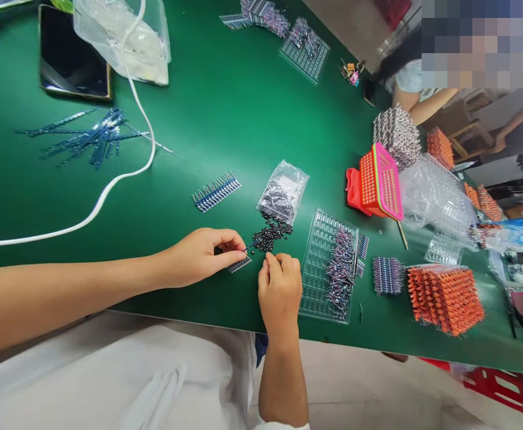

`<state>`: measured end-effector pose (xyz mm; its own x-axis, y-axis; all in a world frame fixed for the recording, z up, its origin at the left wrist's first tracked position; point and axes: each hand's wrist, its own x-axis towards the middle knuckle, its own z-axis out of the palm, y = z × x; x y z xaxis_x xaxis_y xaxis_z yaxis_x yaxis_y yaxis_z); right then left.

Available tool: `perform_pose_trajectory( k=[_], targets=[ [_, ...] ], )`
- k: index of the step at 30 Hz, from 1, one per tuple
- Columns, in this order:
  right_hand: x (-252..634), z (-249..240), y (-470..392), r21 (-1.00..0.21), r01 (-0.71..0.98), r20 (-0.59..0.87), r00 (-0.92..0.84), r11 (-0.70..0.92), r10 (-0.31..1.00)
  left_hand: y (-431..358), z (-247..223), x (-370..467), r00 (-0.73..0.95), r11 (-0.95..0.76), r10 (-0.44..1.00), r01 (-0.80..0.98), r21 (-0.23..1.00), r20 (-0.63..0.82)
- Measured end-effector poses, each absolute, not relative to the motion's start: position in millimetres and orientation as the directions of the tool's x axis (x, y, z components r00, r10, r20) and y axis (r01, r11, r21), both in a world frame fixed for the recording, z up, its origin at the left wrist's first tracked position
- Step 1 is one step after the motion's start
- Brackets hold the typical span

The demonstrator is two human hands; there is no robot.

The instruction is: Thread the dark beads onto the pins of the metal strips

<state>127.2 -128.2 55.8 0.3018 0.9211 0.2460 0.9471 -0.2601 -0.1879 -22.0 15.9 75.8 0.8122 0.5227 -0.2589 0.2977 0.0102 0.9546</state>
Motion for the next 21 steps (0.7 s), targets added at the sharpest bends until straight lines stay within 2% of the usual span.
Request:
perform_pose_trajectory(
  k=[6, 11, 13, 16, 18, 21],
  targets=[
    [132.7, 62.7, -120.9, -0.212, 0.94, 0.18, 0.308, -0.269, 0.934, 16.0, 79.7, -21.9, 0.815, 0.051, 0.51, 0.289, 0.956, -0.274],
    [136.2, 60.7, -111.5, -0.314, 0.892, 0.157, 0.388, -0.326, 0.908, 16.1, 81.3, -22.9, 0.815, 0.049, 0.516, 0.28, 0.959, -0.264],
    [133.2, 63.1, -111.5, -0.415, 0.839, 0.161, 0.449, -0.352, 0.879, 16.2, 81.1, -23.4, 0.818, 0.05, 0.511, 0.278, 0.959, -0.264],
    [125.1, 70.2, -117.8, -0.656, 0.666, 0.124, 0.56, -0.356, 0.819, 15.1, 81.1, -24.3, 0.844, 0.101, 0.478, 0.222, 0.97, -0.243],
    [118.7, 72.6, -123.9, -0.805, 0.509, 0.087, 0.611, -0.306, 0.787, 12.7, 82.1, -25.2, 0.871, 0.164, 0.447, 0.146, 0.976, -0.206],
    [108.4, 67.7, -130.5, -0.927, 0.328, 0.084, 0.659, -0.185, 0.748, 6.9, 84.4, -27.6, 0.898, 0.224, 0.411, 0.063, 0.973, -0.153]
  ],
)
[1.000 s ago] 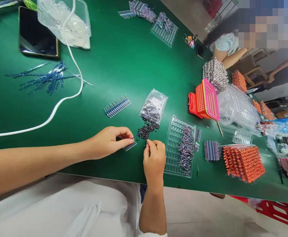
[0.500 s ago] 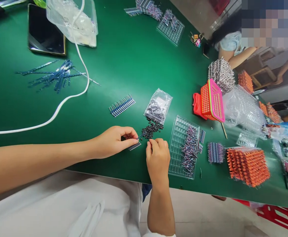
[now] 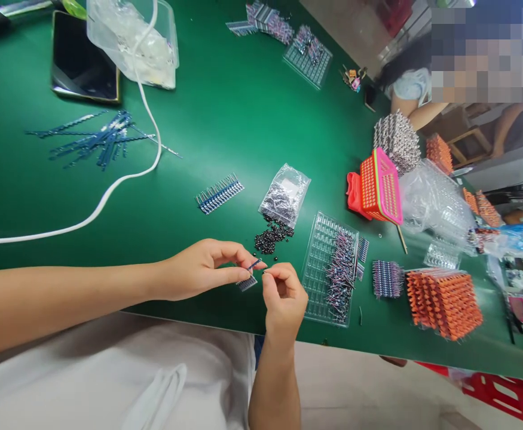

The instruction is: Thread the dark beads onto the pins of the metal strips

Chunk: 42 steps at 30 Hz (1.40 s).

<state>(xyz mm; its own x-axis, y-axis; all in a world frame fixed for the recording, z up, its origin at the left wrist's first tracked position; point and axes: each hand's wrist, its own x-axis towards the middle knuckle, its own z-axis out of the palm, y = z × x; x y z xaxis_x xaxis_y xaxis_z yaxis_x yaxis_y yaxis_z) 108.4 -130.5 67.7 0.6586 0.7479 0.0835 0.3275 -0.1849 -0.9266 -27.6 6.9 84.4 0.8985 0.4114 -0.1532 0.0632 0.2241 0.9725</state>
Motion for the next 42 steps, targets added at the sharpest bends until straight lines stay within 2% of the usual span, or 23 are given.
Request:
perform_pose_trajectory(
  k=[3, 5, 11, 18, 20, 23, 26, 33, 38, 42],
  targets=[
    [97.4, 58.1, -130.7, -0.967, 0.243, 0.12, 0.713, -0.082, 0.691, 1.0, 85.7, -29.7, 0.91, 0.274, 0.391, 0.027, 0.961, -0.137],
    [90.9, 54.0, -128.9, -0.967, 0.251, 0.168, 0.748, -0.039, 0.642, -1.5, 85.7, -30.2, 0.912, 0.325, 0.385, 0.009, 0.946, -0.141],
    [80.4, 54.1, -128.1, -0.863, 0.486, 0.352, 0.771, -0.134, 0.53, -3.4, 85.1, -29.6, 0.914, 0.422, 0.368, -0.002, 0.907, -0.169],
    [80.1, 53.9, -133.1, -0.786, 0.606, 0.455, 0.698, -0.117, 0.553, -3.5, 86.3, -29.1, 0.91, 0.427, 0.372, 0.008, 0.904, -0.184],
    [82.8, 54.9, -135.3, -0.711, 0.693, 0.514, 0.628, -0.12, 0.585, -2.2, 87.3, -28.7, 0.91, 0.439, 0.369, 0.01, 0.898, -0.191],
    [88.6, 56.6, -139.3, -0.522, 0.843, 0.606, 0.472, -0.127, 0.641, 1.4, 88.7, -27.7, 0.908, 0.495, 0.345, 0.04, 0.868, -0.239],
    [93.0, 57.3, -142.3, -0.412, 0.9, 0.632, 0.394, -0.141, 0.668, 4.8, 89.2, -26.9, 0.905, 0.545, 0.308, 0.086, 0.834, -0.294],
    [90.4, 54.1, -143.3, -0.414, 0.894, 0.666, 0.425, -0.17, 0.613, 4.1, 89.3, -26.9, 0.92, 0.573, 0.269, 0.084, 0.815, -0.284],
    [90.3, 52.2, -141.9, -0.359, 0.918, 0.72, 0.388, -0.17, 0.576, 2.3, 88.2, -27.5, 0.927, 0.568, 0.282, 0.048, 0.822, -0.249],
    [90.1, 51.6, -139.8, -0.392, 0.91, 0.736, 0.398, -0.136, 0.548, 1.0, 85.2, -27.6, 0.933, 0.576, 0.29, 0.007, 0.818, -0.212]
  ],
)
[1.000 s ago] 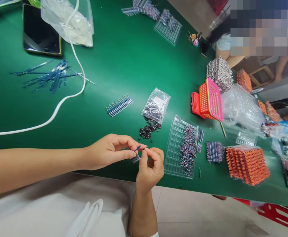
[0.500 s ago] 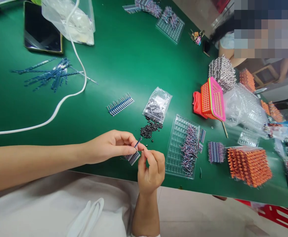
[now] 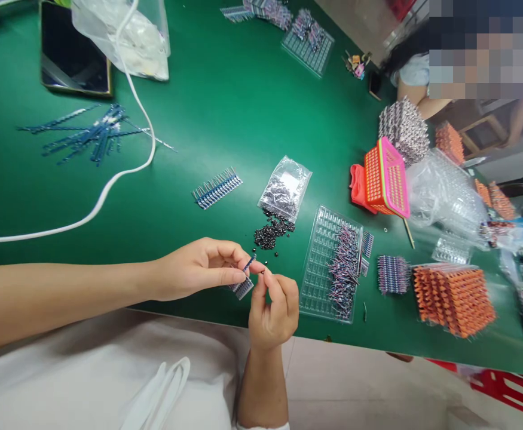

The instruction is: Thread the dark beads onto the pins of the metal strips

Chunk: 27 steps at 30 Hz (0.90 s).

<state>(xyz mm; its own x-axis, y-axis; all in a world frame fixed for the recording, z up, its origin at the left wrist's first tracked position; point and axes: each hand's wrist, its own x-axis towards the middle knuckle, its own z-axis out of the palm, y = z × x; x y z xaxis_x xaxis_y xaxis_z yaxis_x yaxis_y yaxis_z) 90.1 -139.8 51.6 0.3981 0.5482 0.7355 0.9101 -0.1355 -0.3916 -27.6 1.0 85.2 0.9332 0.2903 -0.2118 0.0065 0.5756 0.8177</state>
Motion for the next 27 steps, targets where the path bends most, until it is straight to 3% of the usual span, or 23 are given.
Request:
perform_pose_trajectory(
  k=[11, 18, 22, 27],
  targets=[
    [89.7, 49.8, -139.2, -0.461, 0.88, 0.711, 0.443, -0.113, 0.546, 0.0, 81.9, -25.7, 0.933, 0.553, 0.302, -0.004, 0.833, -0.196],
    [78.2, 49.6, -141.9, -0.825, 0.562, 0.44, 0.704, -0.058, 0.558, 1.2, 81.5, -25.2, 0.889, 0.506, 0.376, 0.041, 0.862, -0.262],
    [73.5, 47.3, -139.8, -0.894, 0.449, 0.369, 0.748, -0.01, 0.551, 1.6, 83.5, -25.5, 0.867, 0.413, 0.418, 0.084, 0.907, -0.271],
    [74.7, 46.8, -137.5, -0.906, 0.424, 0.349, 0.764, -0.014, 0.543, 0.4, 86.6, -25.0, 0.85, 0.332, 0.448, 0.13, 0.934, -0.277]
  ],
)
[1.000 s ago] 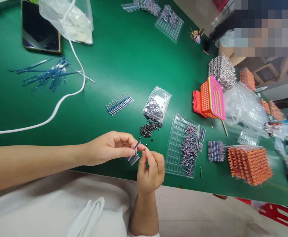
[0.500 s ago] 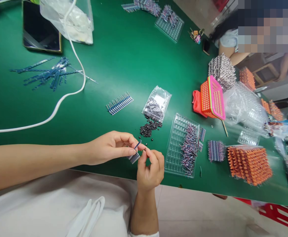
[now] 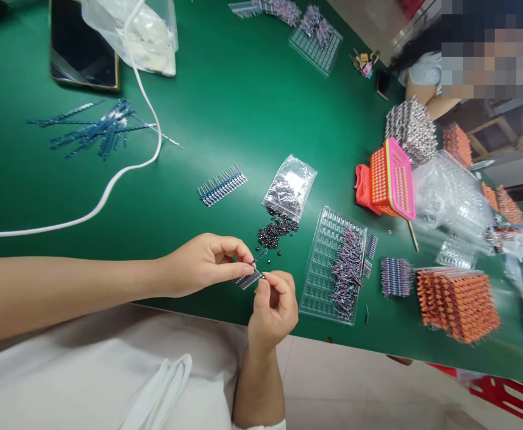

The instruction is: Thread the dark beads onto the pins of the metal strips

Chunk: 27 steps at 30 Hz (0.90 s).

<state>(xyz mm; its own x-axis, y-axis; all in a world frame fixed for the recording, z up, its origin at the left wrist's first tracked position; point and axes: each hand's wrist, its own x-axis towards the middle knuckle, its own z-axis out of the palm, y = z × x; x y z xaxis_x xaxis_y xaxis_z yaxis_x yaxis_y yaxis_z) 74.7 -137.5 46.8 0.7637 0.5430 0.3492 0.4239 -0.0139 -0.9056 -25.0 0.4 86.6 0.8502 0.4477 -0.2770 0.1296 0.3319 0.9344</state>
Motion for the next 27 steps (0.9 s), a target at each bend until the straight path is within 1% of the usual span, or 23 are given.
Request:
perform_pose_trajectory(
  k=[3, 9, 15, 18, 22, 27],
  targets=[
    [75.2, 47.2, -137.6, -0.911, 0.413, 0.347, 0.762, 0.002, 0.546, -0.2, 87.4, -25.3, 0.852, 0.298, 0.455, 0.13, 0.946, -0.261],
    [75.5, 49.3, -139.2, -0.899, 0.433, 0.321, 0.752, -0.065, 0.576, -0.8, 85.5, -25.6, 0.857, 0.283, 0.446, 0.14, 0.949, -0.259],
    [75.6, 50.9, -139.2, -0.902, 0.424, 0.304, 0.755, -0.078, 0.581, -0.1, 86.8, -25.6, 0.859, 0.261, 0.437, 0.163, 0.952, -0.267],
    [75.1, 49.8, -138.3, -0.911, 0.409, 0.306, 0.761, -0.056, 0.572, 1.0, 88.5, -26.4, 0.862, 0.242, 0.436, 0.162, 0.957, -0.257],
    [75.4, 48.2, -137.4, -0.919, 0.395, 0.321, 0.76, -0.009, 0.565, 2.1, 89.3, -27.6, 0.872, 0.156, 0.446, 0.147, 0.977, -0.202],
    [79.6, 50.7, -139.0, -0.929, 0.368, 0.259, 0.728, -0.044, 0.634, 3.8, 87.6, -28.1, 0.882, 0.019, 0.453, 0.138, 0.99, -0.132]
  ],
)
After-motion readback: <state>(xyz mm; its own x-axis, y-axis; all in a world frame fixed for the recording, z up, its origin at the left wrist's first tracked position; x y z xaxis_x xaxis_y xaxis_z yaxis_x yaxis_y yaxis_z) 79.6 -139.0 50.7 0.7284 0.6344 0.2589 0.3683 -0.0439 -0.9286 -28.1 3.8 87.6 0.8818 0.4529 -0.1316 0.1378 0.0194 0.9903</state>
